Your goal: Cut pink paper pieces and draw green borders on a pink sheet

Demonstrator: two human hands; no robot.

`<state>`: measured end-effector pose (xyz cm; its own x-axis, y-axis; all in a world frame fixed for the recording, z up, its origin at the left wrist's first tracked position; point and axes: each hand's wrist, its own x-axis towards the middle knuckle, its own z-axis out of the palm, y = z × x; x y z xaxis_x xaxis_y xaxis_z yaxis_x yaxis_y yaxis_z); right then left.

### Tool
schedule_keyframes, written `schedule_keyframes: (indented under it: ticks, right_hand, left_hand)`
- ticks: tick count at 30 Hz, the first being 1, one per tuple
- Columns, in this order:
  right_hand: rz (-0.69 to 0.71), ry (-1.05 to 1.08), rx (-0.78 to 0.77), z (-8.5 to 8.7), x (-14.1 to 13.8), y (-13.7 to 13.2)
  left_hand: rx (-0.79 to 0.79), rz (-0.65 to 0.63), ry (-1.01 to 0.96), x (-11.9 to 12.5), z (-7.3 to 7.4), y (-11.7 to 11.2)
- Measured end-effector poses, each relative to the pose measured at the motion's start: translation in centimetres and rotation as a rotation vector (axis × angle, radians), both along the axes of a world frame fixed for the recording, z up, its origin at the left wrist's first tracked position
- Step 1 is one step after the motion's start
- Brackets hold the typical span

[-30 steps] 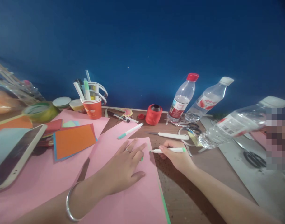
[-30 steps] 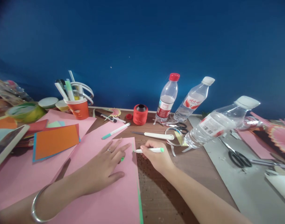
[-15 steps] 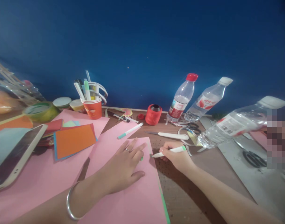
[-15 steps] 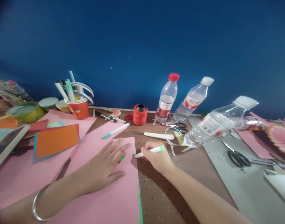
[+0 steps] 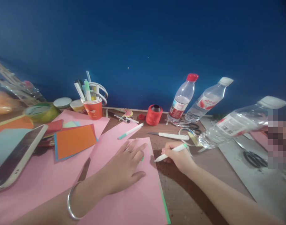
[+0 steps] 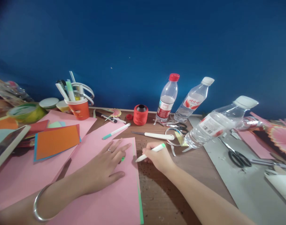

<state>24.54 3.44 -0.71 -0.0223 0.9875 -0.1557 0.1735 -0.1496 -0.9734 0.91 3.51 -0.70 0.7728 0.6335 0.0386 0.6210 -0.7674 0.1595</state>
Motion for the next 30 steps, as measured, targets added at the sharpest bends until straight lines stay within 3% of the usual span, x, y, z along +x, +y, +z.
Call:
schedule_keyframes:
  ticks: [4, 7, 18, 30]
  right_hand:
    - [-0.243, 0.316, 0.009, -0.4, 0.2, 0.5]
    - [-0.313, 0.376, 0.028, -0.6, 0.2, 0.7]
    - [-0.029, 0.044, 0.047, 0.0, -0.1, -0.2]
    - [-0.031, -0.064, 0.02, -0.3, -0.5, -0.4]
  left_hand:
    - [-0.007, 0.009, -0.019, 0.0, 0.4, -0.2]
    - [-0.012, 0.02, -0.055, 0.2, 0.8, -0.4]
    - [-0.01, -0.027, -0.044, 0.4, 1.0, -0.7]
    - [-0.007, -0.027, -0.025, 0.4, 0.8, -0.9]
